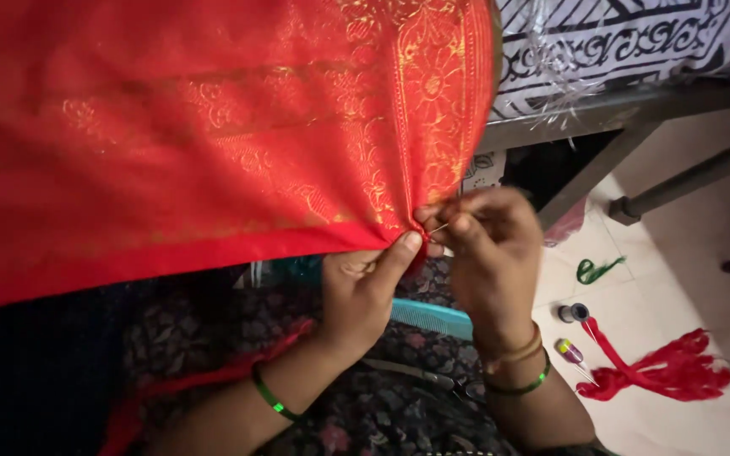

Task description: Attaching decorative tassels to the border of a red saree using thread, scissors, and a comb.

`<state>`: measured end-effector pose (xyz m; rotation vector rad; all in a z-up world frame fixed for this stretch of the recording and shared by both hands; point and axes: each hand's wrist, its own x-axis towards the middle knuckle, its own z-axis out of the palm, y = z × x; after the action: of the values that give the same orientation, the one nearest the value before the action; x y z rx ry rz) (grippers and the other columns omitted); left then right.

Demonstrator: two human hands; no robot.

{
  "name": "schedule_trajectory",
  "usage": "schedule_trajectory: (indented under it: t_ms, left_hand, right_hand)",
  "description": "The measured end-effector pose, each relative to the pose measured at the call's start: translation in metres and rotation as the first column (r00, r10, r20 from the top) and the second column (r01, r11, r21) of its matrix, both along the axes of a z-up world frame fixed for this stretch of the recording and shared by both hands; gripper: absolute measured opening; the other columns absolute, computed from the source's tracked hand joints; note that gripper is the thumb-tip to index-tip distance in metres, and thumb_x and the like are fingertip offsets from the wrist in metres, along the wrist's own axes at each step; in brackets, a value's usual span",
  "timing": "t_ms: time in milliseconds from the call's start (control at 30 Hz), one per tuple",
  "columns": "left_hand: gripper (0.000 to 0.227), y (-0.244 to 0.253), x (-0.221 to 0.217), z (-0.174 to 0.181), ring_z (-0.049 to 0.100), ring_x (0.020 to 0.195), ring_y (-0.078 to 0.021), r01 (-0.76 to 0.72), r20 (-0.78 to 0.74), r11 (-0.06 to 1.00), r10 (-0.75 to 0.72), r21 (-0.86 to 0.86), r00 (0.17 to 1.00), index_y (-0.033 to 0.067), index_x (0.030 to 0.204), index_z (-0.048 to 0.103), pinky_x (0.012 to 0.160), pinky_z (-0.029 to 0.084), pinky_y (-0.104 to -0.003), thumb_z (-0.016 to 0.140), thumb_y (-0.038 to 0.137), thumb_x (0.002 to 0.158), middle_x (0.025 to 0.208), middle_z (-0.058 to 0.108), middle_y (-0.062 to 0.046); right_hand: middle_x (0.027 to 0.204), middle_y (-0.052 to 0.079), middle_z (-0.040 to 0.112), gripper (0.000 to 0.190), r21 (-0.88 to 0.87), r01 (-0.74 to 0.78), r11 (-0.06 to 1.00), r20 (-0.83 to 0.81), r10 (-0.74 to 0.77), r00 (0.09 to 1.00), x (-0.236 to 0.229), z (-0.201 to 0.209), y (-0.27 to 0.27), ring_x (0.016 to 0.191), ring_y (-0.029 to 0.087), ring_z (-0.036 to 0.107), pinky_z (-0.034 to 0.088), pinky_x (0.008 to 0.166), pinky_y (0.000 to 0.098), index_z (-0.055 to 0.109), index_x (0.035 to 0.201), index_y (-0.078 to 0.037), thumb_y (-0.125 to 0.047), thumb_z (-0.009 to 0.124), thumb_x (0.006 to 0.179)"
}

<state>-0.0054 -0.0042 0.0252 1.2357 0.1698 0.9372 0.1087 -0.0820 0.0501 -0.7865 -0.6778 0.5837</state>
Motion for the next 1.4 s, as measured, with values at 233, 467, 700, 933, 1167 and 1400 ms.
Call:
schedule_trajectory:
  t_ms: [233,467,700,933,1167,1400]
  left_hand:
    - [0.019,-0.003,0.001,0.007,0.073,0.094,-0.0127,0.094,0.096,0.989,-0.082,-0.119,0.992,-0.0047,0.108,0.073,0.09,0.059,-0.029,0.06,0.009,0.105,0.101,0.077,-0.006]
    - [0.021,0.013,0.008,-0.006,0.07,0.096,-0.0128,0.077,-0.014,0.989,-0.08,-0.128,0.997,-0.0045,0.112,0.073,0.091,0.056,-0.029,0.06,0.011,0.107,0.103,0.075,-0.006]
    - [0.024,0.018,0.029,-0.008,0.066,0.11,-0.012,0.168,0.103,0.945,-0.145,-0.279,0.984,-0.0006,0.119,0.068,0.1,0.051,-0.029,0.061,0.016,0.104,0.115,0.071,-0.003]
    - [0.032,0.015,0.031,-0.035,0.063,0.085,-0.0165,0.471,0.306,0.689,-0.358,-0.551,0.882,-0.0031,0.128,0.072,0.076,0.048,-0.028,0.062,0.024,0.113,0.094,0.068,-0.01]
    - [0.029,0.018,0.02,-0.012,0.074,0.1,-0.0233,0.349,0.199,0.627,-0.298,-0.697,0.934,-0.0065,0.121,0.067,0.085,0.057,-0.036,0.062,0.014,0.101,0.113,0.074,-0.012]
    - [0.032,0.023,0.01,0.009,0.075,0.096,-0.0282,0.371,0.21,0.769,-0.306,-0.521,0.929,-0.0098,0.124,0.062,0.086,0.061,-0.043,0.063,0.009,0.098,0.112,0.073,-0.019]
  right_hand:
    - [0.097,0.013,0.063,0.01,0.112,0.0,0.994,-0.082,0.009,0.997,0.023,-0.023,-0.001,0.094,0.026,0.068,0.059,0.078,0.0347,0.053,0.106,-0.005,-0.005,0.063,0.108]
    - [0.098,0.013,0.066,0.011,0.112,-0.085,0.99,-0.233,0.11,0.966,0.019,-0.004,0.007,0.095,0.029,0.071,0.06,0.079,0.0371,0.054,0.107,-0.003,-0.007,0.064,0.106]
    - [0.102,0.019,0.071,0.012,-0.113,0.092,0.989,0.248,-0.062,0.967,0.017,0.027,-0.005,0.105,0.031,0.074,0.063,0.092,0.0408,0.052,0.106,0.0,0.0,0.064,0.104]
    - [0.103,0.02,0.071,0.013,-0.135,0.094,0.986,0.266,-0.055,0.962,0.02,0.024,-0.009,0.104,0.03,0.075,0.063,0.091,0.0412,0.052,0.106,0.001,0.0,0.064,0.103]
    - [0.103,0.022,0.072,0.012,-0.136,0.088,0.987,0.34,-0.037,0.94,0.025,0.033,-0.006,0.102,0.03,0.076,0.066,0.087,0.0429,0.052,0.104,0.001,0.002,0.063,0.102]
    - [0.091,0.012,0.069,0.004,0.051,0.244,0.969,0.662,-0.215,0.718,0.047,0.128,-0.029,0.083,0.023,0.075,0.064,0.078,0.0383,0.058,0.103,-0.001,-0.001,0.062,0.103]
